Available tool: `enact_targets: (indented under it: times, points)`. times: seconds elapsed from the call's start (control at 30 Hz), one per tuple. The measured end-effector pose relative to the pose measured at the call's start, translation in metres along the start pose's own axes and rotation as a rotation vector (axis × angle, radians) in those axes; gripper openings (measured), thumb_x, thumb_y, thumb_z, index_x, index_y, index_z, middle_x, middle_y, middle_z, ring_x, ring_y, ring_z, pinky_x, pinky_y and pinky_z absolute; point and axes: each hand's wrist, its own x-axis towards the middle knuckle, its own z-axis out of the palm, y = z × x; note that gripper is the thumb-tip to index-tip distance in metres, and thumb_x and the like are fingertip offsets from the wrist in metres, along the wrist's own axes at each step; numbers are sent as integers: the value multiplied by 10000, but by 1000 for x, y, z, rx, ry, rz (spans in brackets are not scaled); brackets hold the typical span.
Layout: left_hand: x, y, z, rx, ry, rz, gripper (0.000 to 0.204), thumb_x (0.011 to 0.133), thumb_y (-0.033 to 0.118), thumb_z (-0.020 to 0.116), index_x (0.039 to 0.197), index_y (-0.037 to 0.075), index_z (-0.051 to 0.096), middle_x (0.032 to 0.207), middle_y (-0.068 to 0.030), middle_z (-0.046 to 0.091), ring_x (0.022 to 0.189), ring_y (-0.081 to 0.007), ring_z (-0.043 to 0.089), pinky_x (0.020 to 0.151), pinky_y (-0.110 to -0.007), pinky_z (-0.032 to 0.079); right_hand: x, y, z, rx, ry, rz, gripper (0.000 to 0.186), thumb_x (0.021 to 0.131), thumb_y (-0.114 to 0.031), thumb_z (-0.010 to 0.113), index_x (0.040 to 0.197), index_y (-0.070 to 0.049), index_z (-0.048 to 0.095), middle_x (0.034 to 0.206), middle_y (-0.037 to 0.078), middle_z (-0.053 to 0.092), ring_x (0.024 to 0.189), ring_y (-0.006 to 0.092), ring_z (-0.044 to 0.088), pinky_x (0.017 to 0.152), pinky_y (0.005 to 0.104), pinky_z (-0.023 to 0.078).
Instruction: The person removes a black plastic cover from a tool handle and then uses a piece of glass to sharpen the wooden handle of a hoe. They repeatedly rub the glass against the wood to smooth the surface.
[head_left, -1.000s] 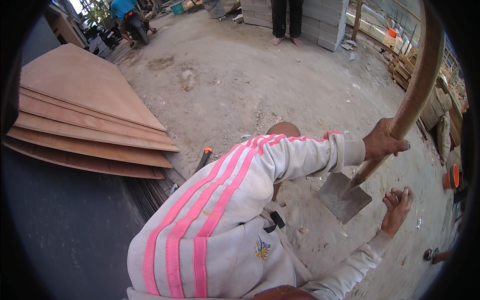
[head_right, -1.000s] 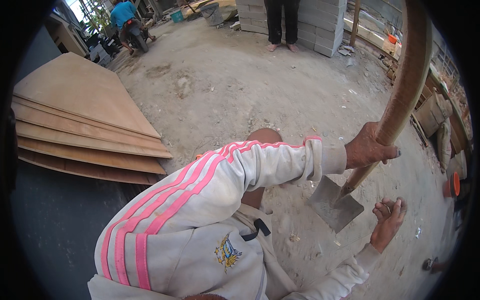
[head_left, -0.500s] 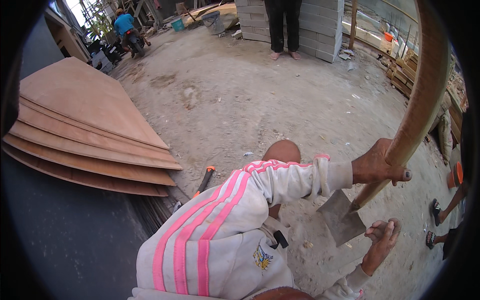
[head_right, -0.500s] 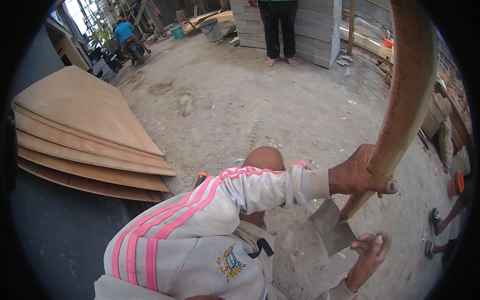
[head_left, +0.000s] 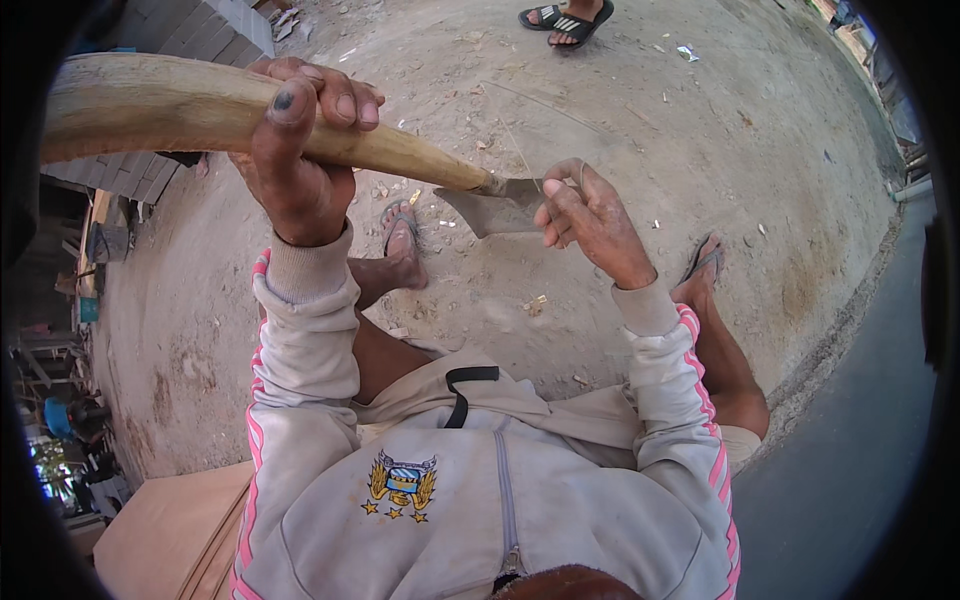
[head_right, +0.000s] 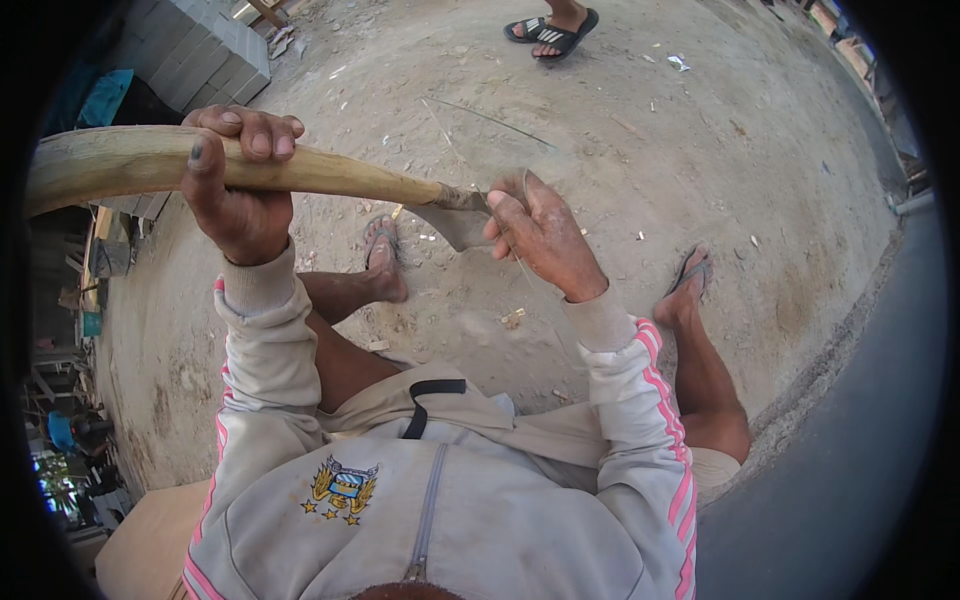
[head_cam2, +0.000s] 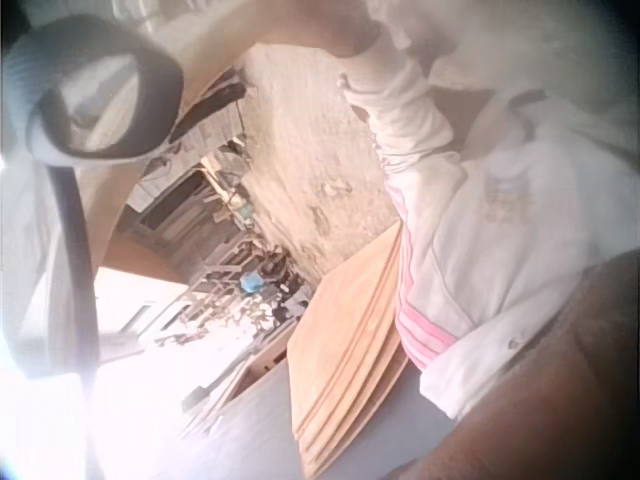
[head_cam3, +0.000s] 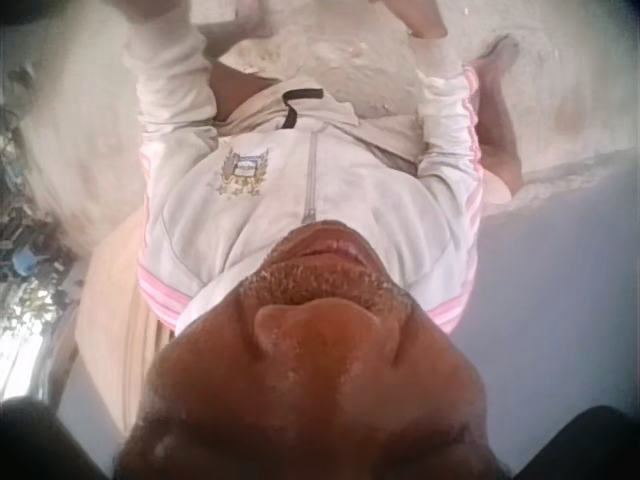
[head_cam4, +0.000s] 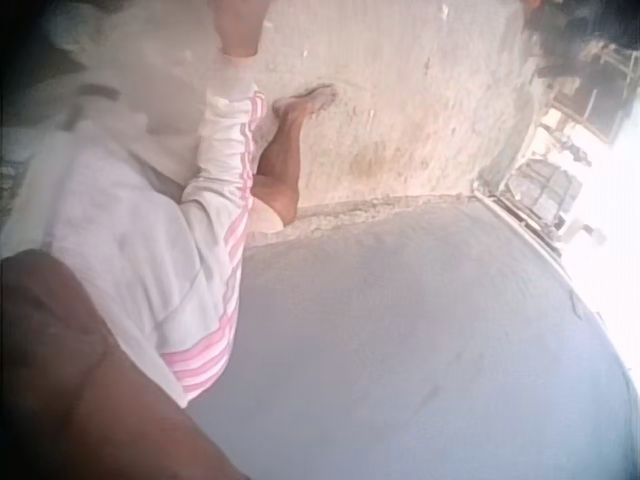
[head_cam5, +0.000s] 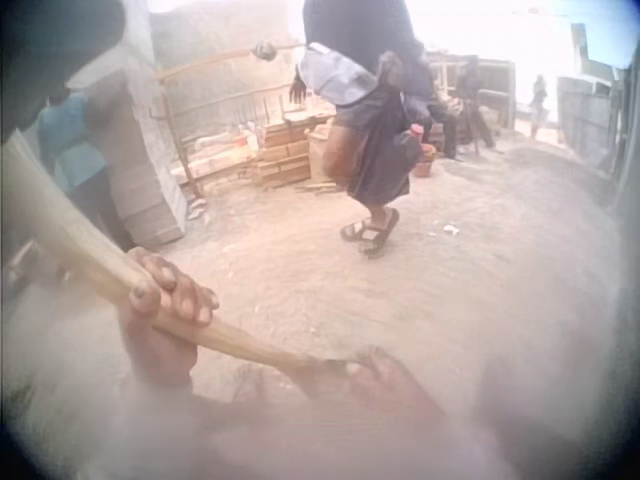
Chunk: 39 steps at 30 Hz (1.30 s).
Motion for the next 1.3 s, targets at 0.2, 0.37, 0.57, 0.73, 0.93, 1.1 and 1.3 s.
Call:
enact_targets:
  times: [0.2, 0.37, 0.57, 0.73, 0.93, 1.1, 1.3]
  points:
    - [-2, -14, 6, 10, -46, -18, 391, 894, 434, 681, 994, 79, 551, 738, -59, 576, 694, -220, 599, 831, -467, 512, 19, 39, 1, 84, -3, 27, 308, 1023, -292, 540, 1115, 2, 560, 762, 65, 624, 576, 113, 594, 534, 278, 488]
    - [10, 1, -10, -30, -206, -4, 533, 876, 560, 697, 1053, 83, 540, 793, -43, 574, 754, -208, 600, 867, -454, 494, 28, 48, -6, 10, -47, 54, 289, 1034, -337, 529, 1115, -61, 556, 782, 44, 622, 610, 102, 610, 553, 246, 494]
    - [15, 45, -42, -177, -319, 47, 422, 909, 455, 676, 1057, 89, 528, 777, -33, 592, 716, -186, 631, 807, -413, 534, 31, 39, -22, 35, 19, -6, 290, 1031, -343, 539, 1106, -63, 553, 783, 53, 627, 608, 114, 614, 558, 251, 502]
    - [12, 43, -42, -96, -129, 77, 260, 909, 242, 667, 1045, 83, 512, 775, -49, 584, 693, -185, 617, 742, -402, 547, 36, 12, -11, 88, 58, -61, 285, 1028, -343, 550, 1122, -74, 543, 783, 61, 636, 610, 124, 625, 554, 266, 526]
    - [25, 45, -16, 115, 149, -3, 330, 852, 254, 761, 976, 12, 574, 762, -76, 638, 647, -162, 639, 654, -332, 545, 15, -49, 11, 81, 162, -257, 270, 1045, -336, 531, 1129, -80, 544, 792, 62, 637, 614, 129, 619, 556, 277, 521]
    - [30, 35, -16, 65, 275, 95, 343, 819, 253, 777, 950, 2, 585, 756, -52, 624, 650, -120, 637, 592, -278, 564, 0, -81, 30, 163, 97, -375, 255, 1061, -307, 511, 1169, -76, 524, 811, 72, 638, 638, 161, 624, 590, 292, 524]
    - [31, 43, -23, 116, 341, 179, 321, 814, 242, 753, 940, 26, 550, 750, -42, 591, 650, -120, 620, 610, -283, 578, 13, -104, 30, 224, 25, -478, 265, 1062, -300, 508, 1182, -64, 523, 839, 86, 620, 673, 164, 605, 637, 294, 520]
